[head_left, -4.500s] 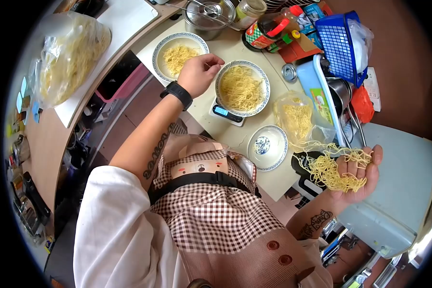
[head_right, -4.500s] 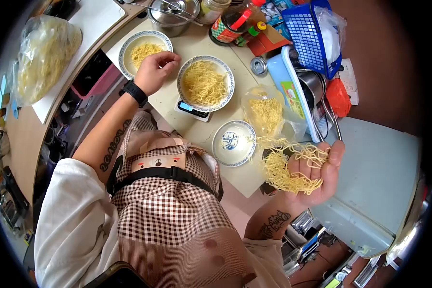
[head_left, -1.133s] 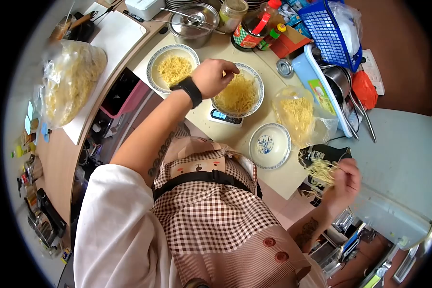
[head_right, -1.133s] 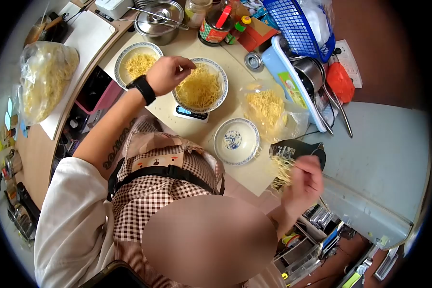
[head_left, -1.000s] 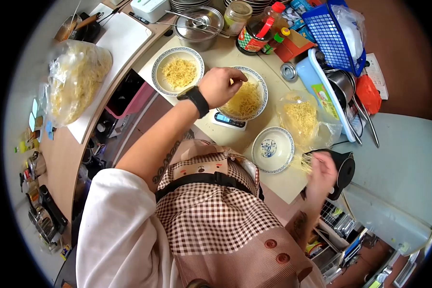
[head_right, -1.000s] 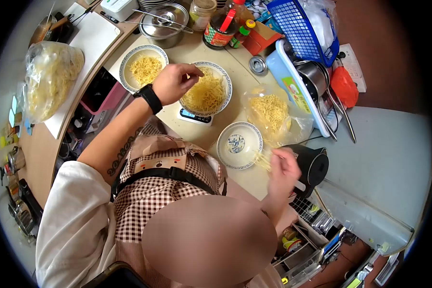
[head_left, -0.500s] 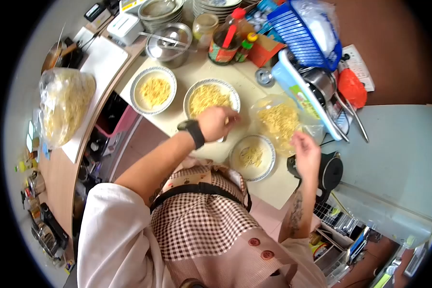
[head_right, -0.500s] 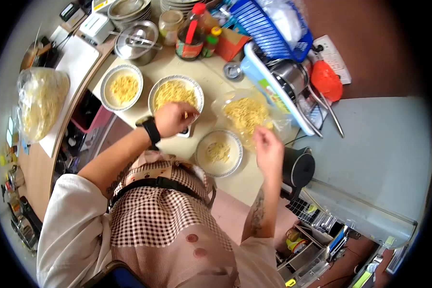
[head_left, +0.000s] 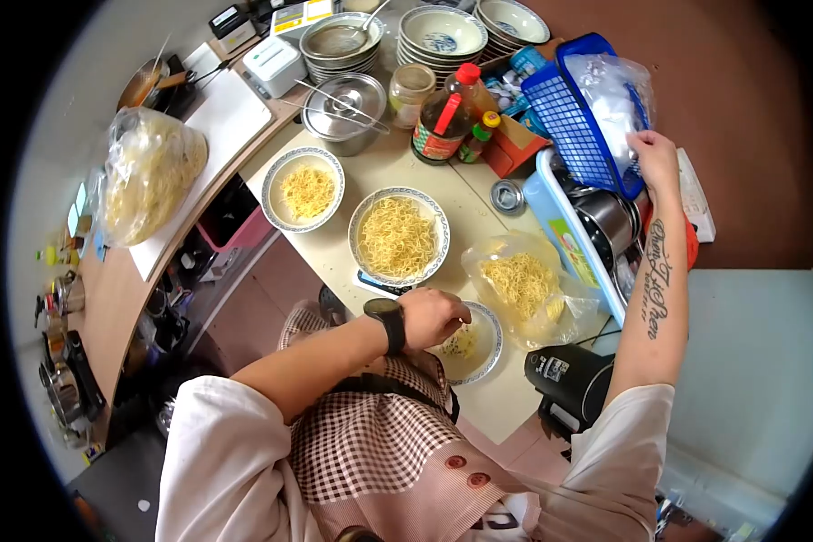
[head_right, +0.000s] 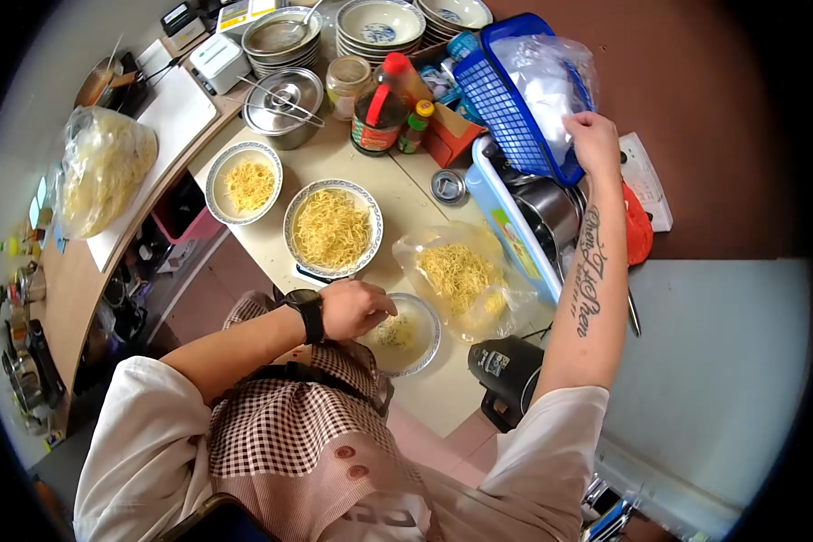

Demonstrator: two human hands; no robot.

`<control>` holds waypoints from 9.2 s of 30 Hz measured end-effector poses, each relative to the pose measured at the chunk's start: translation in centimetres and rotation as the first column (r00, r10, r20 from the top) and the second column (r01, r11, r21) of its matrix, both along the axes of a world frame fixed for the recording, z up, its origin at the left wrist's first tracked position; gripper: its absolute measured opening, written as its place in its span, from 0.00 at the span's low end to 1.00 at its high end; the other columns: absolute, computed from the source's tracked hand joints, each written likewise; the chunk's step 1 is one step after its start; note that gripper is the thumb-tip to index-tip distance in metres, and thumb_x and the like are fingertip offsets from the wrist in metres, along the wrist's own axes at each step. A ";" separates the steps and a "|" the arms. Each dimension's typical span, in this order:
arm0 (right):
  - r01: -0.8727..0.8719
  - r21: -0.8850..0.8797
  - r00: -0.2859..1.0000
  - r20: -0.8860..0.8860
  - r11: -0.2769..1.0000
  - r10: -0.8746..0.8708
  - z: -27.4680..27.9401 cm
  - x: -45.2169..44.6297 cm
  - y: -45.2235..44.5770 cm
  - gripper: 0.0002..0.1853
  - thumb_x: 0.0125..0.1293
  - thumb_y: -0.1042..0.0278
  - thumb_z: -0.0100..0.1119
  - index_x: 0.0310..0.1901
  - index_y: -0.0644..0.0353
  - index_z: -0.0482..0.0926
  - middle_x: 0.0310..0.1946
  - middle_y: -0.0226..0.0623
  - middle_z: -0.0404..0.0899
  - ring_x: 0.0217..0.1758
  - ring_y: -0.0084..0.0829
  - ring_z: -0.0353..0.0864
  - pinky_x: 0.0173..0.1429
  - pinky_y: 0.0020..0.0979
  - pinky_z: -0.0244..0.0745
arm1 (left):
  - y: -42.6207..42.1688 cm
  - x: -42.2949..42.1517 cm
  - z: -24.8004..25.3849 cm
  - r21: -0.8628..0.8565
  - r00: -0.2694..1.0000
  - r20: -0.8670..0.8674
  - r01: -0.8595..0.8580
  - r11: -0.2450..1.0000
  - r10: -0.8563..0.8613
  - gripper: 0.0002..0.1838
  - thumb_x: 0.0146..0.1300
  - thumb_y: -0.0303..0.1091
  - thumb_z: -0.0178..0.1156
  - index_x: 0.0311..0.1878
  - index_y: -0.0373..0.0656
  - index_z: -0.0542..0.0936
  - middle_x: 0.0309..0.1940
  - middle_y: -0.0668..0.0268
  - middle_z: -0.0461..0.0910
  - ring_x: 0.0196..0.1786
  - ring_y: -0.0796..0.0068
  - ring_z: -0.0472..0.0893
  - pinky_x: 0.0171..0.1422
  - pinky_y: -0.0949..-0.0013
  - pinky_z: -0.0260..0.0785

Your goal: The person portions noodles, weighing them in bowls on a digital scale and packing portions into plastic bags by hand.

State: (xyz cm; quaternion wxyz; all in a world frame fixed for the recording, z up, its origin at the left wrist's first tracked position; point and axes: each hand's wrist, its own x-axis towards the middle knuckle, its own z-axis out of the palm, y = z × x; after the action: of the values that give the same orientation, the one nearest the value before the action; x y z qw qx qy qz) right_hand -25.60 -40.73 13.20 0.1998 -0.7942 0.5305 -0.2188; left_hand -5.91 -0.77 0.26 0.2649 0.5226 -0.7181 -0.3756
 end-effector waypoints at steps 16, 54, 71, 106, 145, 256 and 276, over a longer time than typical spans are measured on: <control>0.238 -0.408 0.965 0.202 0.881 -0.168 5.2 -2.0 2.4 0.13 0.63 0.62 0.65 0.39 0.66 0.86 0.28 0.37 0.85 0.33 0.30 0.82 0.43 0.31 0.76 | -1.3 -0.8 0.8 -0.034 0.999 -0.045 -0.031 0.999 0.029 0.08 0.62 0.32 0.61 0.43 0.47 0.85 0.36 0.61 0.85 0.39 0.56 0.84 0.44 0.57 0.77; -0.212 -0.686 0.936 -0.348 0.696 -0.058 -0.1 -2.7 -0.5 0.10 0.69 0.70 0.50 0.42 0.66 0.80 0.46 0.57 0.82 0.48 0.56 0.83 0.54 0.47 0.78 | -3.9 6.1 4.7 0.281 0.505 -0.681 -0.488 0.826 0.530 0.11 0.71 0.29 0.57 0.44 0.32 0.85 0.34 0.66 0.85 0.36 0.79 0.81 0.44 0.73 0.74; 0.084 0.036 0.910 0.405 0.996 -0.091 1.6 2.7 12.0 0.14 0.73 0.57 0.53 0.38 0.58 0.81 0.27 0.29 0.79 0.28 0.21 0.75 0.35 0.27 0.71 | -0.9 8.9 1.9 0.424 0.422 -0.599 -0.553 0.717 0.680 0.13 0.61 0.35 0.73 0.39 0.35 0.85 0.28 0.70 0.83 0.32 0.84 0.77 0.38 0.76 0.71; -0.418 0.241 0.753 -0.448 0.876 0.482 -9.1 14.8 33.5 0.13 0.55 0.74 0.61 0.43 0.65 0.78 0.43 0.53 0.80 0.46 0.53 0.80 0.52 0.46 0.75 | 6.9 17.5 0.2 0.389 0.339 -0.556 -0.701 0.598 0.759 0.04 0.69 0.26 0.58 0.38 0.37 0.78 0.28 0.69 0.80 0.32 0.80 0.78 0.40 0.73 0.73; -0.466 0.732 0.864 0.256 0.497 0.433 -9.1 18.1 23.6 0.27 0.47 0.88 0.67 0.54 0.68 0.78 0.45 0.33 0.85 0.46 0.26 0.84 0.52 0.30 0.80 | 8.8 15.2 2.4 0.123 0.578 -0.382 -0.741 0.660 0.721 0.08 0.65 0.30 0.66 0.43 0.37 0.82 0.30 0.62 0.72 0.29 0.72 0.74 0.35 0.68 0.69; -0.273 -0.139 0.603 0.746 0.952 0.282 -2.3 13.8 33.5 0.26 0.58 0.74 0.68 0.59 0.65 0.72 0.62 0.41 0.69 0.61 0.28 0.71 0.62 0.32 0.71 | -1.3 9.3 11.2 0.167 0.672 -0.567 -0.472 0.866 0.476 0.09 0.61 0.28 0.67 0.42 0.34 0.81 0.27 0.65 0.80 0.31 0.83 0.77 0.37 0.72 0.72; -0.524 0.436 0.655 0.755 0.732 0.019 -5.0 16.3 37.0 0.18 0.81 0.58 0.40 0.60 0.61 0.71 0.51 0.38 0.76 0.52 0.27 0.74 0.55 0.31 0.70 | 1.4 15.4 13.5 -0.616 0.986 -0.111 -0.164 0.770 0.122 0.11 0.56 0.32 0.67 0.42 0.41 0.84 0.44 0.60 0.80 0.51 0.58 0.78 0.52 0.59 0.74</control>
State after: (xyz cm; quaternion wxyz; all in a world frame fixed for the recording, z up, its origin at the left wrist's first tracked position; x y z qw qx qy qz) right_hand -9.31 -3.76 8.18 0.6693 -0.6086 0.3183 -0.2834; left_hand 9.53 0.67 13.75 0.4736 0.4463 -0.7509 -0.1127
